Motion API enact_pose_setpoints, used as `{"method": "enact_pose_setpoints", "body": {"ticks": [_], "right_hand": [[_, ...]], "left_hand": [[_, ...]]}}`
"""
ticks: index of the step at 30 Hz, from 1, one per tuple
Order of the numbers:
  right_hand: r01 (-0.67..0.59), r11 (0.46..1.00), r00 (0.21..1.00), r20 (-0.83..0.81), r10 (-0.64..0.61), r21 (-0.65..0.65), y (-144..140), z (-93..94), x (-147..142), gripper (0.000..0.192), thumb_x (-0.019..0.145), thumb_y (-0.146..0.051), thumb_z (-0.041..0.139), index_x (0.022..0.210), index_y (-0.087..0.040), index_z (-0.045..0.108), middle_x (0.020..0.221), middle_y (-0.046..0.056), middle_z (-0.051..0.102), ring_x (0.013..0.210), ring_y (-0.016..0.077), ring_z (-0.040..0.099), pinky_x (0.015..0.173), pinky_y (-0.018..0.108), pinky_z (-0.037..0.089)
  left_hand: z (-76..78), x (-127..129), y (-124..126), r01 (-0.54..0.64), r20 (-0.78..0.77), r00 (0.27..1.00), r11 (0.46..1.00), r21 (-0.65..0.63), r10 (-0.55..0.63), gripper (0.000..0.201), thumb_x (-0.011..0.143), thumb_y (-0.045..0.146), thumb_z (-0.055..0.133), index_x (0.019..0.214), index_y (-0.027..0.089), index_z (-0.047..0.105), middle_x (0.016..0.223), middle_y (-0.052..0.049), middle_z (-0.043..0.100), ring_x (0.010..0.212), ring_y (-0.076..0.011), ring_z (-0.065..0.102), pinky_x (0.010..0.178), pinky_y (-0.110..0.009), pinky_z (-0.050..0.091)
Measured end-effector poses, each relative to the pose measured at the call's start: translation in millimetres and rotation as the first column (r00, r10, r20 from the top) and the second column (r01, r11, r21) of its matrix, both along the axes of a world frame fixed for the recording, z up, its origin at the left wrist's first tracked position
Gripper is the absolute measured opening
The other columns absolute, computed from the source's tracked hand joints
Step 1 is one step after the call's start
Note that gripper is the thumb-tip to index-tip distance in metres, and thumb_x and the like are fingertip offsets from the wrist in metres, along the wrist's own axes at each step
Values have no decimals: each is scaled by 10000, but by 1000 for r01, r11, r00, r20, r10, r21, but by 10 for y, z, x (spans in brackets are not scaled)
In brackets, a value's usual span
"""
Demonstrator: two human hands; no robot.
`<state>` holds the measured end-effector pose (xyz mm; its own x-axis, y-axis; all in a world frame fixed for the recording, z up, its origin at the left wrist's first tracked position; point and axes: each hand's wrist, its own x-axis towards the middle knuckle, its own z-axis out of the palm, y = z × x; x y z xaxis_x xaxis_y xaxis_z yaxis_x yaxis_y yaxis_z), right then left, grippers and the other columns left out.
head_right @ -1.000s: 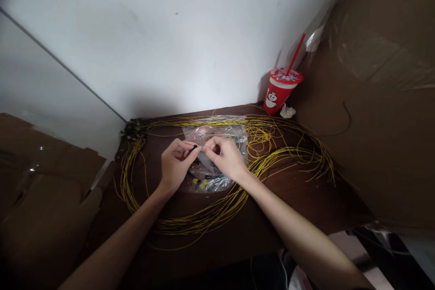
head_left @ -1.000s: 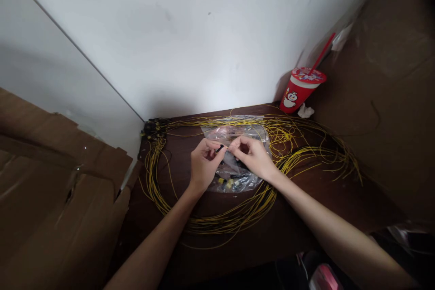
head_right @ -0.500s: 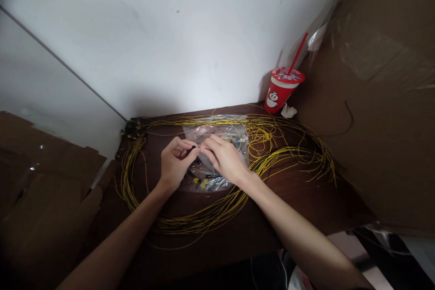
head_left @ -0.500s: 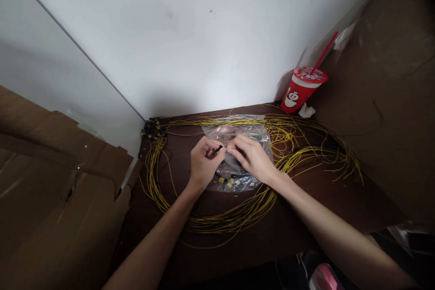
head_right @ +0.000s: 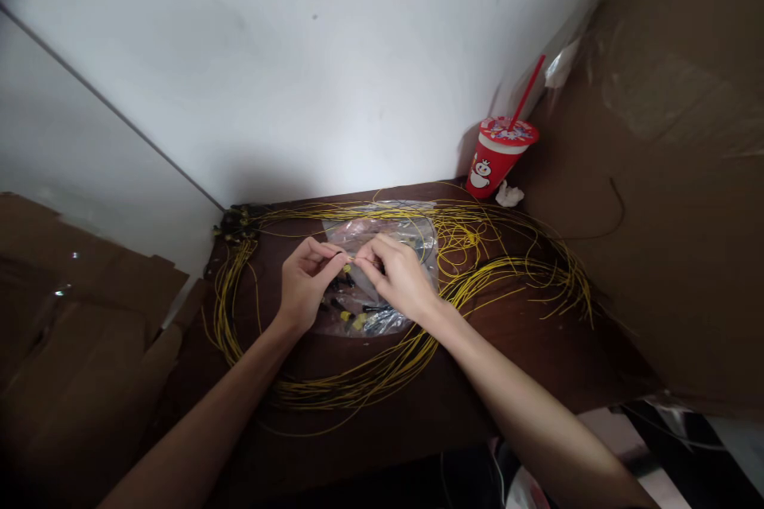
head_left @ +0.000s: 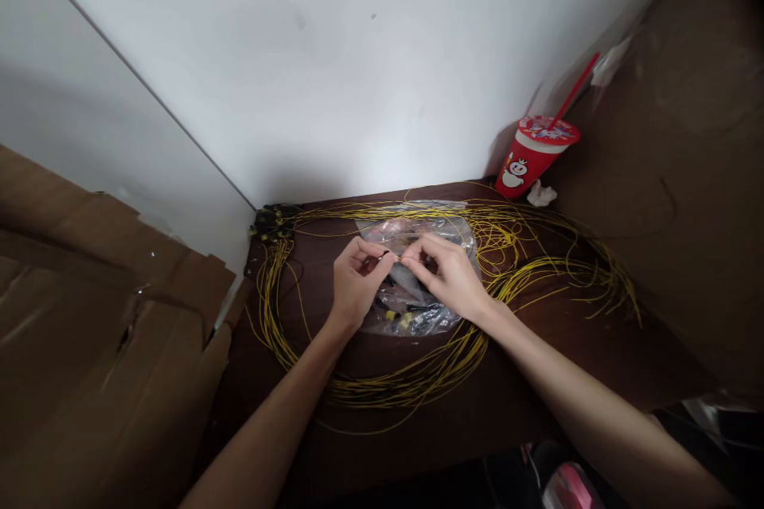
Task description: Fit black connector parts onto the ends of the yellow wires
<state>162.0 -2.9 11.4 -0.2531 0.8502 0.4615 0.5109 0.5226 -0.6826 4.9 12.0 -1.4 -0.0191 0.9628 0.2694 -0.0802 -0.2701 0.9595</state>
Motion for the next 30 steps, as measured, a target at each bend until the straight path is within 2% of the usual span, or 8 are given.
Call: {"method": "enact_pose_setpoints", "body": {"ticks": [11, 22, 27, 30], "right_hand": [[18, 1000, 1000, -11, -18, 18, 13, -23, 10, 113, 844, -165, 517, 742, -170, 564, 721, 0, 553, 664, 114, 507, 612, 241, 383], [8, 1000, 1000, 18, -7, -19, -3, 14, 20, 115, 838, -191, 511, 730, -179, 549, 725, 6, 547, 669, 123, 505, 628, 256, 396], [1, 998, 999, -35, -3, -66, -4, 25, 4, 99, 823, -185, 538, 740, -171, 588, 716, 6, 573, 666, 117, 513, 621, 252, 398], [-36, 984, 991, -134, 12, -172, 25, -6, 6, 89, 816, -218, 569, 773, -162, 623, 712, 8, 600, 653, 113, 528, 607, 247, 410]], "left_hand": [[-26, 1, -5, -6, -61, 998, 999, 46, 9, 195, 664, 186, 731, 649, 166, 537, 723, -3, 650, 699, -118, 613, 637, -228, 477], [-59, -6, 10, 16, -129, 992, 995, 102, -3, 182, 660, 182, 723, 664, 173, 541, 747, -16, 663, 696, -126, 607, 580, -228, 455], [-43, 0, 8, 34, -106, 994, 995, 90, -24, 206, 650, 154, 706, 648, 174, 501, 732, -1, 658, 610, -94, 567, 542, -209, 426], [-32, -3, 2, 46, -90, 995, 997, 61, -41, 217, 657, 159, 704, 640, 172, 488, 737, -6, 664, 615, -93, 569, 542, -206, 423]]}}
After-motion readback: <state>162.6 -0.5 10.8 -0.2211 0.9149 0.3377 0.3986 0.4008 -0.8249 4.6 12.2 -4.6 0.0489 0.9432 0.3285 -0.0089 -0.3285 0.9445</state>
